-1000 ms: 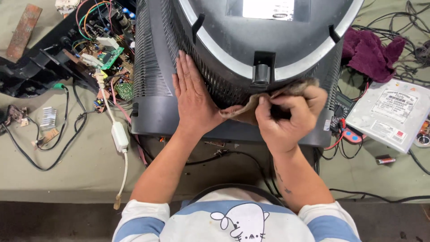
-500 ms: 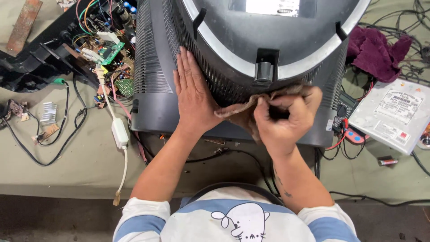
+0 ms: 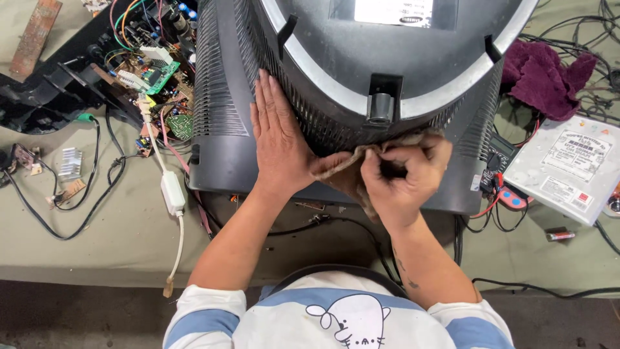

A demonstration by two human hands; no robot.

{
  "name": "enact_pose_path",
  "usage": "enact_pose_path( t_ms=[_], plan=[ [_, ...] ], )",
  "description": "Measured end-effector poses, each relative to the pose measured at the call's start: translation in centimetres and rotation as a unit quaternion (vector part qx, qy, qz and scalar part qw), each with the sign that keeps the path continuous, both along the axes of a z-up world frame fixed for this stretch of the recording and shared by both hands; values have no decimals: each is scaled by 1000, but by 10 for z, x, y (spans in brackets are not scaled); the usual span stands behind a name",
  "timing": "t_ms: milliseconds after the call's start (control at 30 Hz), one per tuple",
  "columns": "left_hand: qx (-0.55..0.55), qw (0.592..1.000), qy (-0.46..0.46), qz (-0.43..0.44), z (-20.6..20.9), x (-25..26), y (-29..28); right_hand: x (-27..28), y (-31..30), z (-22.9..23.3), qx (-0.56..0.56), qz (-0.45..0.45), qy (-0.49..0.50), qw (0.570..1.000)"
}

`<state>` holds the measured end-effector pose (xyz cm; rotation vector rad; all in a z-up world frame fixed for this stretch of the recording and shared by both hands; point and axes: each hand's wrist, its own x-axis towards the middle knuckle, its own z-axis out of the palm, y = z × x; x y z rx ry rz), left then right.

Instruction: Cleaning internal television components and the back casing with a cloth

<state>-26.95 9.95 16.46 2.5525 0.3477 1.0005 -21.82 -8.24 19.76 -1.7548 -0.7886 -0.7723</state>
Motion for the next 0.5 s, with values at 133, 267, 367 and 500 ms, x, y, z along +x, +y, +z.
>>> enact_pose_path(
  t_ms=[133, 267, 367, 500],
  plan=[
    [0, 1000, 8, 10, -3, 2, -1, 2, -3, 11, -11, -6, -12, 1000],
    [9, 1000, 8, 9, -2, 1, 0, -1, -4, 35, 4, 17, -13, 1000],
    [-40, 998, -32, -47, -21, 6, 11, 17, 0, 5, 72, 72, -68, 992],
    [-86, 989, -74, -92, -7, 0, 7, 5, 0, -3, 21, 44, -32, 998]
  ],
)
